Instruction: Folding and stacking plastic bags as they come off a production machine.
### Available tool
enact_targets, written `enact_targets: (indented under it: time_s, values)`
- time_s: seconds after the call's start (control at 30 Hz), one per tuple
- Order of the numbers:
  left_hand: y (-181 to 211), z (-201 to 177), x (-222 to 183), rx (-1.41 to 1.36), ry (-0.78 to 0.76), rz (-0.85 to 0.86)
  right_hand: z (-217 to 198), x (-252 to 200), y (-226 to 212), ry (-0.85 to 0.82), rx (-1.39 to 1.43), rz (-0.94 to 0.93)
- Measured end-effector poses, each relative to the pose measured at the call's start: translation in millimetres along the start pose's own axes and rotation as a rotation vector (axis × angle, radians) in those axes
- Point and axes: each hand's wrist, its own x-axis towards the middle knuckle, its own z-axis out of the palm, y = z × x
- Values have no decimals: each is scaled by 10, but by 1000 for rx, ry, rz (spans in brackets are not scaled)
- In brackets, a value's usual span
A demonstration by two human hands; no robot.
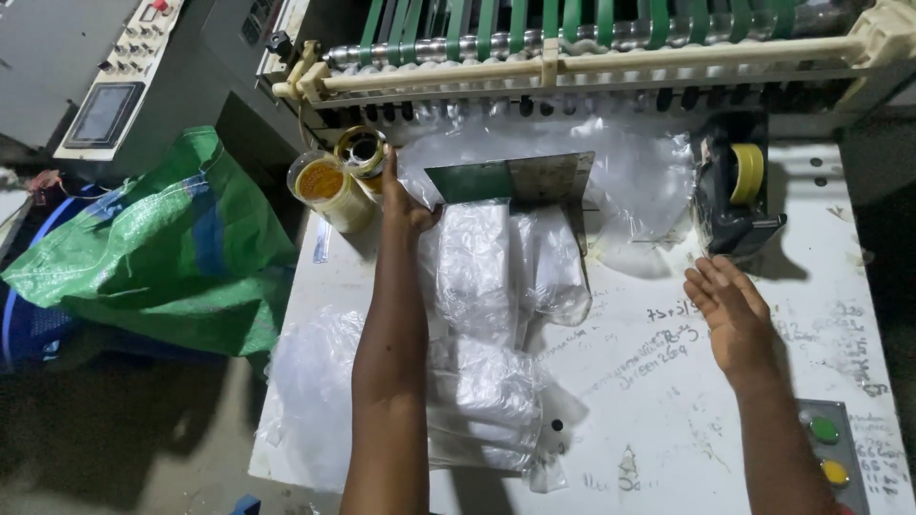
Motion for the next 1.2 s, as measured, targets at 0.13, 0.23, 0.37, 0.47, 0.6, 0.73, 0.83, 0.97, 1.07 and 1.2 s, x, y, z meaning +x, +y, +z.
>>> enact_targets:
  time_s: [0.13, 0.23, 0.37, 0.47, 0.6, 0.73, 0.83, 0.97, 1.07, 1.2]
  values:
    - [21, 63, -131, 98, 46, 36, 171, 231, -206, -44, -112, 130]
    - [17, 133, -311, 81, 35, 65, 246, 551, -85, 6, -62, 155]
    - [31, 142, -301, 76, 30, 73, 542, 859, -82, 141, -67, 144]
    - [14, 101, -237, 67, -64, 87, 731, 1068, -77, 181, -1, 67]
    - [31, 203, -276, 8, -175, 64, 756, 1555, 42, 161, 110, -15]
    - [35, 62, 14, 8, -207, 50, 1043, 1453, -205, 259, -32, -57]
    - [31, -167, 474, -27, -247, 55, 1204, 1491, -279, 301, -172, -69]
    - [-39, -81, 641, 9, -263, 53, 1272, 1941, -125, 307, -598, 96]
    - [-348, -128, 1848, 310, -163, 79, 1092, 2299, 257, 190, -1018, 185]
    - [-204, -75, 1933, 432, -72, 96, 866, 2261, 411, 40, -1171, 49]
